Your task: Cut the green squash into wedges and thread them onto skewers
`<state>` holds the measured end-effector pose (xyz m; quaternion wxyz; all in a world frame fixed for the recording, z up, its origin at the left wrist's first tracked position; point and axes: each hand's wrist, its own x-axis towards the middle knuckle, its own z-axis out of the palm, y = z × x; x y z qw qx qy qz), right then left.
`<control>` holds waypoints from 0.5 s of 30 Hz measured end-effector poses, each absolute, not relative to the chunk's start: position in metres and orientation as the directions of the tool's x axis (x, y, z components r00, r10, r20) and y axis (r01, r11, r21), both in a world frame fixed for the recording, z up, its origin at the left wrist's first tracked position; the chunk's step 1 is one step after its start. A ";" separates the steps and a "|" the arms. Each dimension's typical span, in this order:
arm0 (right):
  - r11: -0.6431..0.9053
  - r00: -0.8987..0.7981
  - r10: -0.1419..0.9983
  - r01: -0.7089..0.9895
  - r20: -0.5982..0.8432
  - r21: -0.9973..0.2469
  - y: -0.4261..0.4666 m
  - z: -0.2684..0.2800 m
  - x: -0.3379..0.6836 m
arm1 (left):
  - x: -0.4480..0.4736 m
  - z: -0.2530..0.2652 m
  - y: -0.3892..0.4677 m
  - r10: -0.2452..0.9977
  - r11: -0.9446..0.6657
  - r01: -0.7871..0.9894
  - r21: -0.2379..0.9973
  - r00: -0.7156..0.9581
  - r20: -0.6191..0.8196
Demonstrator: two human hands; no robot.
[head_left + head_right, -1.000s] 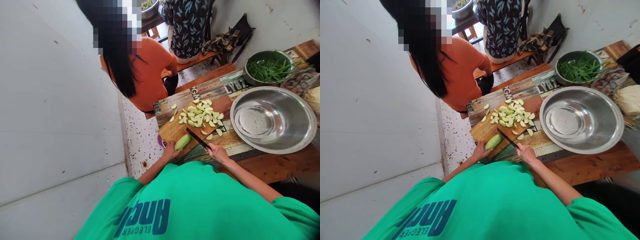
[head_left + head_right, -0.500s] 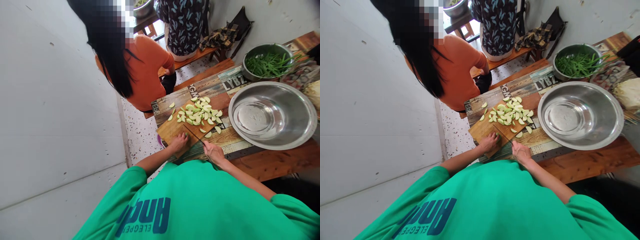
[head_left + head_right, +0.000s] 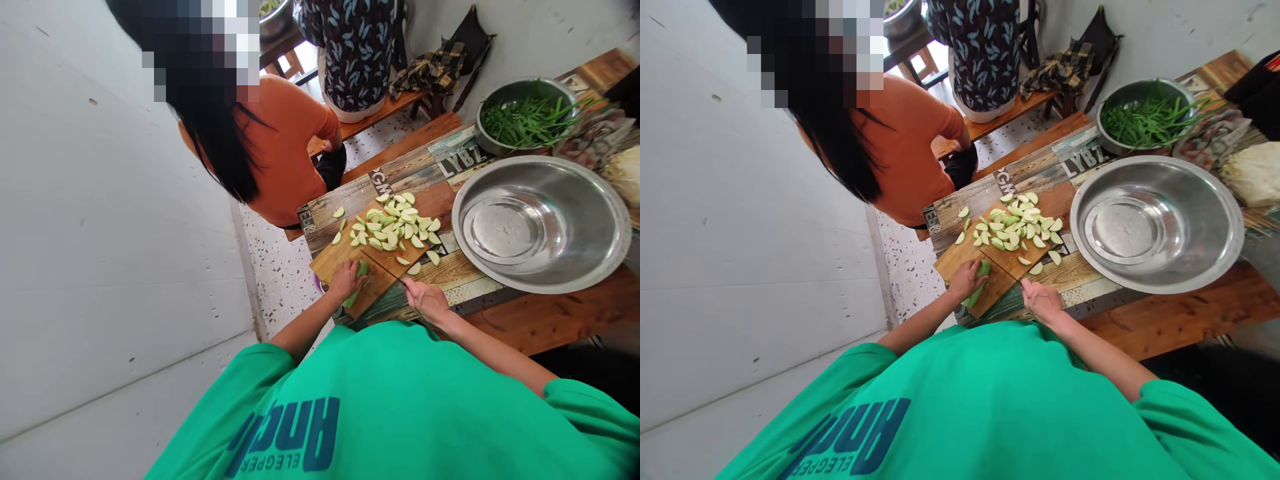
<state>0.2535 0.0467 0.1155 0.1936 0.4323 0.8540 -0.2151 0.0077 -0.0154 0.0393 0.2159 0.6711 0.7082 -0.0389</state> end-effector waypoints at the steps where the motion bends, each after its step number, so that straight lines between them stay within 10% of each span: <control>1: 0.562 -0.567 0.637 0.805 -0.522 -0.188 0.049 0.117 0.252 | 0.004 0.037 -0.017 0.940 0.030 0.966 0.256 0.060 -0.335; 15: 0.681 -0.619 0.513 0.715 -0.595 -0.157 0.053 0.124 0.231 | -0.009 0.037 -0.009 0.842 -0.270 0.922 0.277 0.365 -0.397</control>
